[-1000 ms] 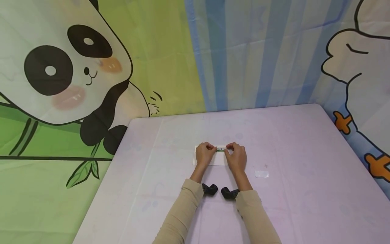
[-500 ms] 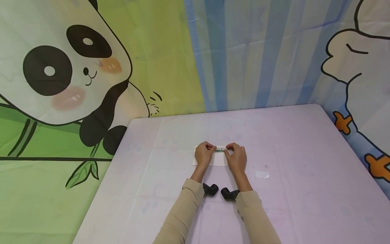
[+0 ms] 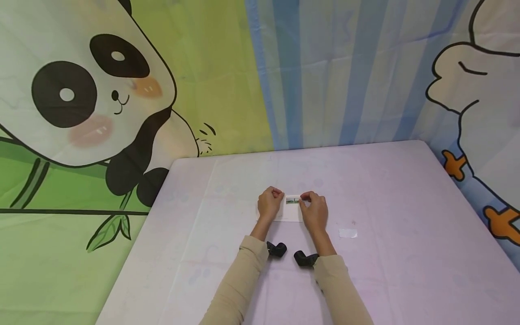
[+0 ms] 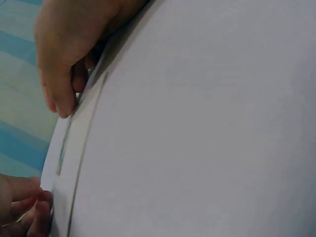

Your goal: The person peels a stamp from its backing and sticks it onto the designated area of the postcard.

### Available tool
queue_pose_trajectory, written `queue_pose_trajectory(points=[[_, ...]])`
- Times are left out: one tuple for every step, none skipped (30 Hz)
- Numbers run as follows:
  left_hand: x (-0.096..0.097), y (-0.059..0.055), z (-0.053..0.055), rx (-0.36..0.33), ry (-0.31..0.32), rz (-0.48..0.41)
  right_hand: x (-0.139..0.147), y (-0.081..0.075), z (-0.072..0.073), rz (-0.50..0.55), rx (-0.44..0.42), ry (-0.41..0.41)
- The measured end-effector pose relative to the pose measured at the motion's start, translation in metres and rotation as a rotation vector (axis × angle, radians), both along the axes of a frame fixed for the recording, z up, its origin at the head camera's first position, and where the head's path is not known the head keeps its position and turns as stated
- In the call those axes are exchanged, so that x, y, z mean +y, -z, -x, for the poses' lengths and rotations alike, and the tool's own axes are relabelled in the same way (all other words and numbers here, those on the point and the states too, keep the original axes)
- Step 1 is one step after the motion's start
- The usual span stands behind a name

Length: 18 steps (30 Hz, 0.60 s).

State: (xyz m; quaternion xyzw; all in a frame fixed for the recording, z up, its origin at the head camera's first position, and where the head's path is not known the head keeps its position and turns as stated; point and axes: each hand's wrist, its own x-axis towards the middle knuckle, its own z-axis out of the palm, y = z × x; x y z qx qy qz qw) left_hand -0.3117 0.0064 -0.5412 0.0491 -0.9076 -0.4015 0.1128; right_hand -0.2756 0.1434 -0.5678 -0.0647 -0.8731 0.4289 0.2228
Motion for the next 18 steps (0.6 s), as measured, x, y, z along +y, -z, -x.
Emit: queue_pose_trajectory(points=[[-0.004,-0.001,-0.001,0.010,0.026,-0.043,0.000,0.000,0.000,0.006,0.010,0.000],[-0.009,-0.002,-0.001,0.028,0.046,-0.079,-0.001,0.001,0.000,0.011,0.023,0.001],[-0.015,-0.003,-0.003,0.051,0.062,-0.114,-0.001,0.001,-0.001,0.015,0.038,0.004],[-0.021,-0.003,-0.006,0.072,0.072,-0.132,-0.002,0.002,-0.001,0.014,0.059,0.004],[-0.027,-0.003,-0.009,0.096,0.085,-0.135,-0.003,0.002,-0.002,0.003,0.078,0.000],[-0.034,-0.002,-0.012,0.124,0.094,-0.114,-0.004,0.002,-0.003,-0.012,0.097,-0.008],[-0.040,0.000,-0.016,0.145,0.099,-0.080,-0.005,0.003,-0.004,-0.038,0.112,-0.020],[-0.046,0.003,-0.020,0.162,0.100,-0.030,-0.007,0.003,-0.005,-0.072,0.124,-0.039],[-0.051,0.005,-0.024,0.170,0.106,0.018,-0.009,0.004,-0.006,-0.108,0.138,-0.062],[-0.056,0.009,-0.028,0.173,0.117,0.069,-0.011,0.004,-0.007,-0.146,0.144,-0.091],[-0.061,0.012,-0.031,0.171,0.133,0.126,-0.013,0.004,-0.008,-0.184,0.143,-0.121],[-0.064,0.016,-0.034,0.162,0.148,0.189,-0.015,0.003,-0.009,-0.217,0.135,-0.151],[-0.067,0.019,-0.037,0.153,0.165,0.245,-0.017,0.003,-0.010,-0.252,0.118,-0.179],[-0.069,0.022,-0.039,0.142,0.180,0.302,-0.020,0.003,-0.012,-0.283,0.094,-0.205],[-0.070,0.024,-0.040,0.130,0.193,0.358,-0.022,0.002,-0.013,-0.314,0.068,-0.227],[-0.071,0.027,-0.041,0.115,0.203,0.422,-0.024,0.002,-0.015,-0.345,0.029,-0.248],[-0.071,0.029,-0.042,0.096,0.211,0.485,-0.027,0.002,-0.016,-0.379,-0.013,-0.264],[-0.071,0.031,-0.042,0.075,0.215,0.536,-0.029,0.002,-0.018,-0.415,-0.054,-0.275]])
